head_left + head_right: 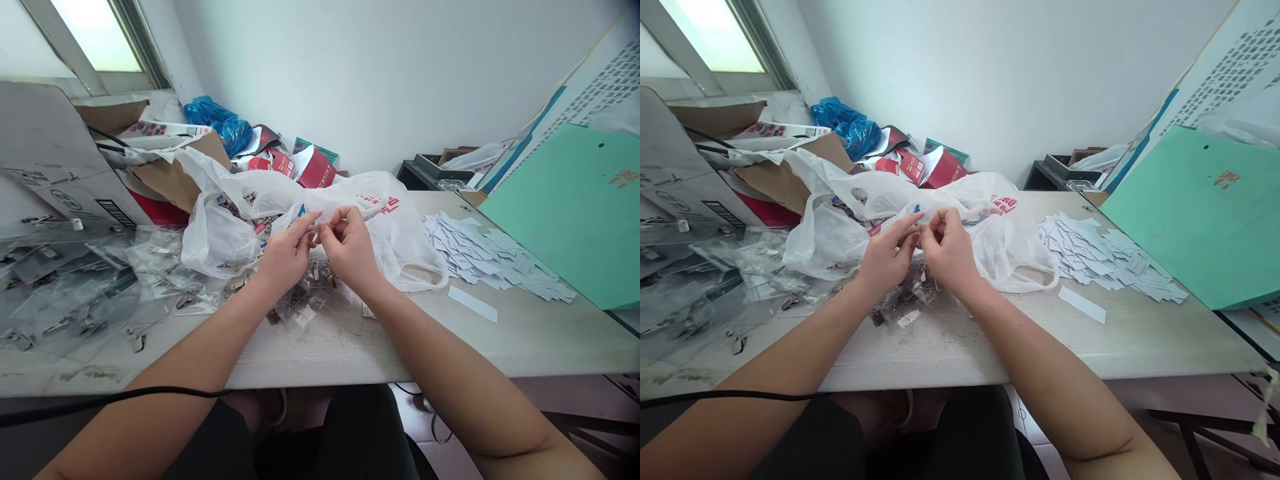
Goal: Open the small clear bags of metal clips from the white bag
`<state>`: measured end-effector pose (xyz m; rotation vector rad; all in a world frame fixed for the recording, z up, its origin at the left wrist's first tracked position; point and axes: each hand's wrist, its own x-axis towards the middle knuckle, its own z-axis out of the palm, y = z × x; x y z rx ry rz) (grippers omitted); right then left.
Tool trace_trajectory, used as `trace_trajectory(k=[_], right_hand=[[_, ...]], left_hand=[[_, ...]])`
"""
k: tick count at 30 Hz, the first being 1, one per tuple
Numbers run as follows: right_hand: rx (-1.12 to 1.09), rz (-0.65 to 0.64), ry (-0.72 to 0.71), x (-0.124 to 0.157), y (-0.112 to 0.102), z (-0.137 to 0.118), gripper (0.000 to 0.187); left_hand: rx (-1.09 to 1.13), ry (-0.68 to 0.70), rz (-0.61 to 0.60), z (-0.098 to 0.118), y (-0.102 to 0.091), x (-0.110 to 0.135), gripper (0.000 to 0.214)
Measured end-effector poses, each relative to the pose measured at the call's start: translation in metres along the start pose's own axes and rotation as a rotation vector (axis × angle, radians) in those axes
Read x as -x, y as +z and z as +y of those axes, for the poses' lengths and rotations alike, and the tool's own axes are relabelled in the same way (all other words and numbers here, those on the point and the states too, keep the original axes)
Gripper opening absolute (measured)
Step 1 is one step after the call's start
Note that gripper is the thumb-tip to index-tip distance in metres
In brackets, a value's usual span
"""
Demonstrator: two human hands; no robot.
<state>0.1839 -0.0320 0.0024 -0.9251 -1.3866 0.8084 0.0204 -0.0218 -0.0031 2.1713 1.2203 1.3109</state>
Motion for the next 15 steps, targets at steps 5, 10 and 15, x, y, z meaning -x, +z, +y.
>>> trace_trajectory(k=[5,10,15], right_hand=[[-0.062,-0.016,-0.034,-0.001,0.001,0.003,0.027],[-0.230,-0.029,-0.052,-0.001,0.004,-0.002,0.047],[-0.340,-0.056,0.045,-0.005,0.003,-0.006,0.061]], left_hand=[[0.022,0.050,-0.035,-0.001,0.002,0.001,0.049],[-0.006,0.071,0.050,-0.009,0.002,0.001,0.065],[-0.027,0.183,0.124,-0.011,0.003,0.000,0.037]])
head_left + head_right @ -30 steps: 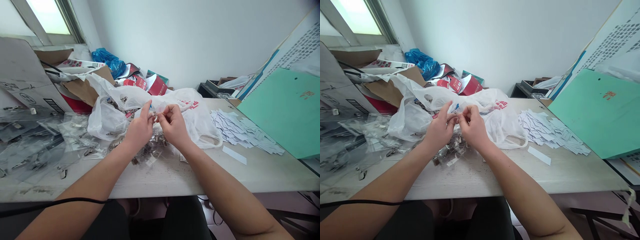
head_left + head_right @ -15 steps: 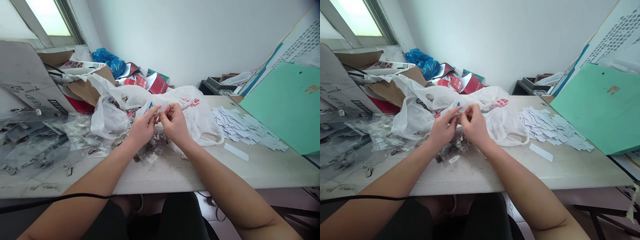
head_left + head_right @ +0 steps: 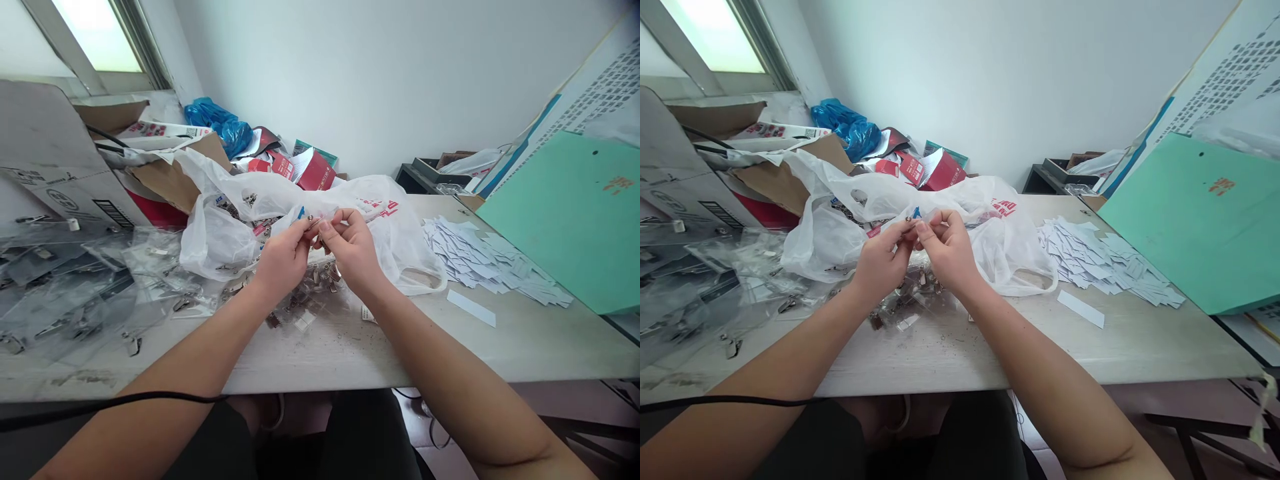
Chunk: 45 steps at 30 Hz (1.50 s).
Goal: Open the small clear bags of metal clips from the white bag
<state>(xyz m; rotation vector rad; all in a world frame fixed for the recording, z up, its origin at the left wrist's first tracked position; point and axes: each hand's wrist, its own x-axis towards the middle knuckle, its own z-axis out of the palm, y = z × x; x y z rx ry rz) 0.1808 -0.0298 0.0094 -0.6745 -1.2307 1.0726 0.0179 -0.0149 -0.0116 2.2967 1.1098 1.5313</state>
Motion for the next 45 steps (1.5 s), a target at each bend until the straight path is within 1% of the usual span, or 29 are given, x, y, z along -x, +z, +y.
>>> trace_trajectory(k=[3,6,8,11,14,17,20,24,28,32,40,45], right_hand=[[-0.071,-0.008,0.084,-0.002,-0.002,-0.003,0.065],[-0.132,-0.020,0.180,-0.004,-0.002,-0.007,0.065],[-0.135,-0.026,0.218,-0.004,-0.002,-0.009,0.065],[-0.108,-0.017,0.227,-0.004,-0.002,-0.010,0.068],[-0.079,-0.009,0.224,-0.004,-0.003,-0.010,0.071],[-0.064,-0.021,0.221,-0.005,-0.005,-0.008,0.070],[-0.025,-0.047,0.196,-0.007,-0.008,-0.005,0.068],[0.038,-0.063,0.109,-0.006,-0.009,-0.001,0.059],[0.046,-0.053,0.043,-0.003,-0.007,0.001,0.048],[0.028,-0.059,0.010,-0.003,-0.005,0.005,0.047],[0.000,-0.060,-0.008,-0.004,-0.005,0.004,0.044],[-0.005,-0.065,0.005,-0.004,-0.007,0.001,0.040]], left_hand=[[0.014,0.038,0.042,-0.001,0.000,0.000,0.045],[-0.016,0.055,0.049,-0.002,-0.003,-0.001,0.052],[-0.046,0.090,0.046,-0.002,-0.005,-0.003,0.051],[-0.087,0.155,0.052,0.000,-0.008,-0.005,0.046],[-0.120,0.177,0.061,0.000,-0.009,-0.007,0.047],[-0.133,0.157,0.057,-0.003,-0.008,-0.006,0.049],[-0.126,0.127,0.043,-0.006,-0.006,-0.005,0.045],[-0.129,0.120,0.039,-0.006,-0.006,-0.004,0.043],[-0.134,0.136,0.036,-0.003,-0.007,-0.004,0.041],[-0.189,0.140,0.018,0.000,-0.007,-0.004,0.040],[-0.170,0.248,0.032,0.001,-0.005,-0.003,0.040],[-0.187,0.213,0.003,0.000,-0.003,-0.003,0.042]])
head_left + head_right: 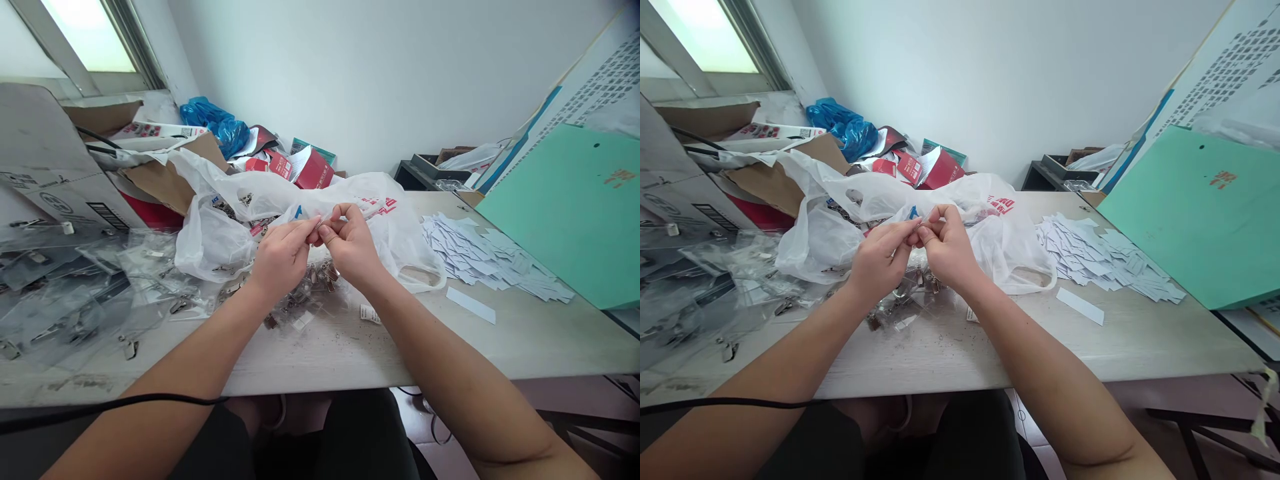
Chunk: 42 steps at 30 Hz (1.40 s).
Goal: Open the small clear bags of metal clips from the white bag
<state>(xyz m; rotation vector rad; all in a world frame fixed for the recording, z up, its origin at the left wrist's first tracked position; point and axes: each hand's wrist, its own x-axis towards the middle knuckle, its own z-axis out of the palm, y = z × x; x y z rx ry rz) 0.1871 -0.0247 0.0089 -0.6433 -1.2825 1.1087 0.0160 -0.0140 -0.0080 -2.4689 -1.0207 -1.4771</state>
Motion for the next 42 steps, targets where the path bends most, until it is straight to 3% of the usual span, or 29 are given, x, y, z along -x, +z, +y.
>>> trace_trajectory(k=[7,15,23,35,39,42], right_hand=[[0.042,-0.044,0.012,0.0008,0.0000,-0.0047,0.050],[0.044,-0.028,-0.013,0.0016,0.0004,-0.0023,0.046],[0.036,-0.096,-0.031,0.0028,0.0019,-0.0064,0.045],[0.087,-0.037,-0.093,0.0023,0.0023,-0.0027,0.039],[0.113,-0.034,-0.091,0.0036,-0.0001,-0.0025,0.036],[0.213,-0.021,-0.093,0.0059,-0.0040,-0.0067,0.030]], left_hand=[[-0.013,-0.043,-0.016,-0.0024,-0.0025,-0.0012,0.042],[-0.018,-0.012,-0.015,0.0006,-0.0028,-0.0016,0.041],[0.014,-0.035,0.003,-0.0016,-0.0043,-0.0026,0.042],[0.042,-0.006,0.001,0.0032,-0.0011,-0.0025,0.042],[0.104,-0.059,-0.009,0.0070,-0.0004,-0.0019,0.041],[0.214,-0.185,0.034,0.0069,-0.0019,-0.0029,0.034]])
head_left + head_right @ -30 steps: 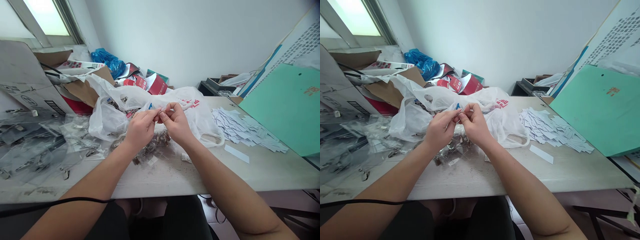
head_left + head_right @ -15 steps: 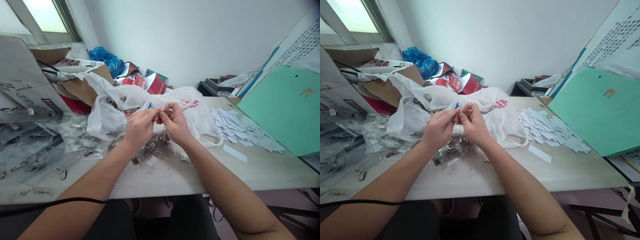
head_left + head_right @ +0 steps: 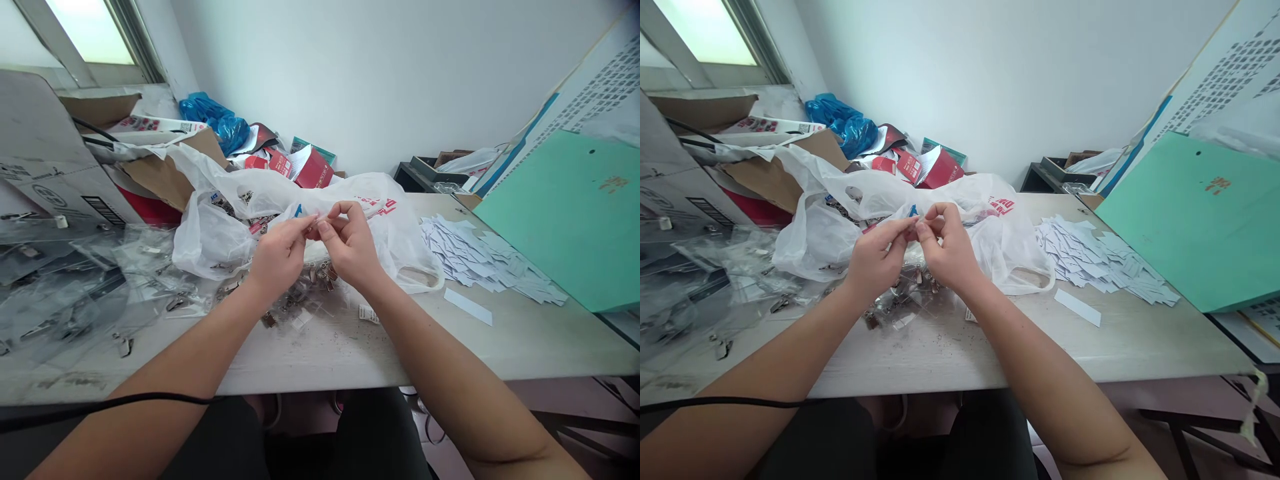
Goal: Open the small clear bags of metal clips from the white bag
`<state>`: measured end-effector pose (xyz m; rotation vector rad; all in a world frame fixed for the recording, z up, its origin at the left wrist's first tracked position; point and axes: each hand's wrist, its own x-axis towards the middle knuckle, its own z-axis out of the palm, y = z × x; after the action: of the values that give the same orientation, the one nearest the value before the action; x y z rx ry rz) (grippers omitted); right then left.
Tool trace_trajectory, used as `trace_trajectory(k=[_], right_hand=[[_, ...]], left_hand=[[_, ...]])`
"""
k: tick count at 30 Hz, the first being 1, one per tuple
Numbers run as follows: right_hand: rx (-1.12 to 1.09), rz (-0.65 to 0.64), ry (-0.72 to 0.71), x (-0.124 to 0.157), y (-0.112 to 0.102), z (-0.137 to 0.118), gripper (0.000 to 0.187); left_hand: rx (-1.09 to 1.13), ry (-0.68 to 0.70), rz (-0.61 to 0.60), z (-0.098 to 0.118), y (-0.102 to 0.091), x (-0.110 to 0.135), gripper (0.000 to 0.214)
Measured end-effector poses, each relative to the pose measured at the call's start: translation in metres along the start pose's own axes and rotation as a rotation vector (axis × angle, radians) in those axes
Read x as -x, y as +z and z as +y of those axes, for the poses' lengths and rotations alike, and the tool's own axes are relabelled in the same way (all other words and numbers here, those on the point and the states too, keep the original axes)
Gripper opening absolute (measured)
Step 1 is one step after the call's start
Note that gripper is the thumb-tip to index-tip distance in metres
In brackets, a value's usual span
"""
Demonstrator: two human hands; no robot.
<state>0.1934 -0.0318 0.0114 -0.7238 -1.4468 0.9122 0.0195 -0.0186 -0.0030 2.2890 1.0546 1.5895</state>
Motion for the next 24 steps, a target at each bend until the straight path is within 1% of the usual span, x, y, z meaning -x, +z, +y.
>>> trace_trajectory(k=[2,4,7,9,10,11,13,14,16,18,20,21,22,23,24], right_hand=[[0.109,0.066,-0.019,0.001,-0.004,-0.004,0.028],[0.184,0.162,-0.054,-0.001,-0.007,-0.007,0.025],[0.237,0.278,-0.102,-0.005,-0.010,-0.008,0.022],[0.273,0.294,-0.111,-0.007,-0.011,-0.007,0.018],[0.281,0.282,-0.104,-0.008,-0.011,-0.006,0.018],[0.280,0.256,-0.087,-0.009,-0.011,-0.004,0.022],[0.250,0.170,-0.018,-0.010,-0.012,-0.003,0.032],[0.224,0.117,0.027,-0.010,-0.013,-0.004,0.032],[0.157,0.034,0.102,-0.011,-0.017,-0.008,0.026],[0.080,-0.009,0.140,-0.013,-0.025,-0.015,0.023],[0.030,-0.035,0.154,-0.016,-0.038,-0.023,0.022],[0.027,-0.040,0.155,-0.018,-0.046,-0.026,0.020],[0.026,-0.015,0.142,-0.020,-0.055,-0.029,0.018],[0.022,0.033,0.115,-0.022,-0.064,-0.032,0.017],[0.006,0.089,0.079,-0.024,-0.074,-0.034,0.018]], left_hand=[[0.069,-0.119,0.059,-0.001,-0.002,-0.002,0.029],[0.145,-0.241,0.100,-0.004,-0.005,-0.005,0.026],[0.274,-0.375,0.102,-0.006,-0.009,-0.010,0.025],[0.337,-0.415,0.090,-0.006,-0.010,-0.012,0.024],[0.361,-0.421,0.079,-0.006,-0.010,-0.012,0.024],[0.382,-0.421,0.066,-0.005,-0.010,-0.013,0.024],[0.434,-0.413,0.023,-0.003,-0.010,-0.013,0.023],[0.472,-0.410,-0.004,-0.003,-0.010,-0.013,0.023],[0.557,-0.406,-0.049,-0.005,-0.014,-0.015,0.028],[0.591,-0.405,-0.045,-0.013,-0.020,-0.019,0.038],[0.485,-0.398,0.031,-0.028,-0.030,-0.023,0.037],[0.374,-0.390,0.098,-0.037,-0.035,-0.025,0.034],[0.235,-0.395,0.131,-0.047,-0.041,-0.027,0.030],[0.082,-0.414,0.132,-0.056,-0.046,-0.028,0.027],[-0.077,-0.456,0.104,-0.065,-0.051,-0.029,0.025]])
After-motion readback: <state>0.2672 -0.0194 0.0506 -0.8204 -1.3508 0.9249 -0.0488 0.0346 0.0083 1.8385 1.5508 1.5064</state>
